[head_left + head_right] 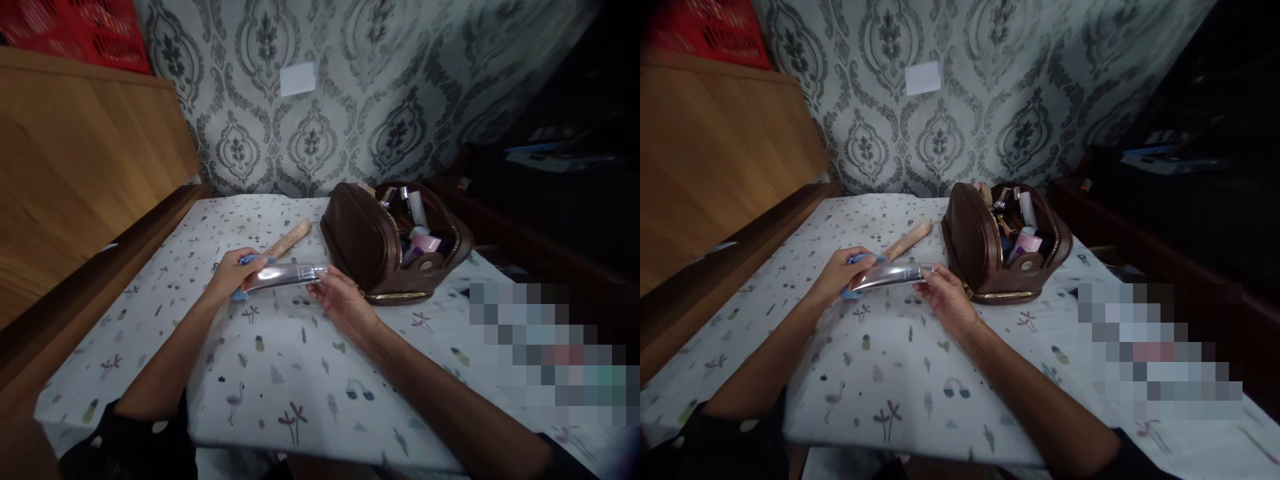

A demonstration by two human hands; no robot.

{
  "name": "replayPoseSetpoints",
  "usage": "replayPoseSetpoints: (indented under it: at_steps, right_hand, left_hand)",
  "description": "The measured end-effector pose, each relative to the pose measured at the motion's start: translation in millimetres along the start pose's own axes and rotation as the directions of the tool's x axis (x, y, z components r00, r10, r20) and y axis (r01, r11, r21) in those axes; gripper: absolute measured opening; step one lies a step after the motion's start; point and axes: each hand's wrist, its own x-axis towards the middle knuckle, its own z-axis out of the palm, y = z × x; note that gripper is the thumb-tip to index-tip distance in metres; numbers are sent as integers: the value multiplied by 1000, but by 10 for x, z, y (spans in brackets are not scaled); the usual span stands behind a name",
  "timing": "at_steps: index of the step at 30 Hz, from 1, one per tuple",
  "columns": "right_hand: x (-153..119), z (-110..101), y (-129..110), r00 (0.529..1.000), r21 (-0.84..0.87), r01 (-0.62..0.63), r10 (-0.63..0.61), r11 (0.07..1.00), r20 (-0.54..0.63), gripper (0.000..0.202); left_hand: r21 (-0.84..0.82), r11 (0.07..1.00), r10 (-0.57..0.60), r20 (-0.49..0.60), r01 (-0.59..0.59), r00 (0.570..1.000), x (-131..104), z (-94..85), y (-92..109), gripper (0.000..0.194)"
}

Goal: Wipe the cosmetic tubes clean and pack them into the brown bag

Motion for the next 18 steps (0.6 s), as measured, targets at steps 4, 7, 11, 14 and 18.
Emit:
replayPoseSetpoints:
  at_steps: [4, 7, 11, 14, 18]
  right_hand:
    - [-17, 9, 23, 997, -55, 72, -72, 996, 6, 38]
    - [-39, 20, 30, 993, -96, 121, -121, 988, 9, 40]
    - [-37, 18, 45, 994, -95, 111, -110, 989, 15, 44]
    - [-32, 13, 48, 997, -133, 72, -72, 989, 3, 42]
    - [-48, 21, 45, 999, -183, 10, -15, 983, -30, 41]
  left_hand:
    - [402, 896, 349, -368, -191, 862, -48, 18, 6, 36]
    - [652, 686, 655, -360, -323, 665, -122, 170, -13, 36]
    - [771, 231, 865, 117, -593, 488, -211, 508, -80, 39]
    - [781, 62, 828, 308, -621, 469, -184, 578, -135, 41]
    - [869, 132, 762, 219, -477, 610, -58, 315, -191, 37]
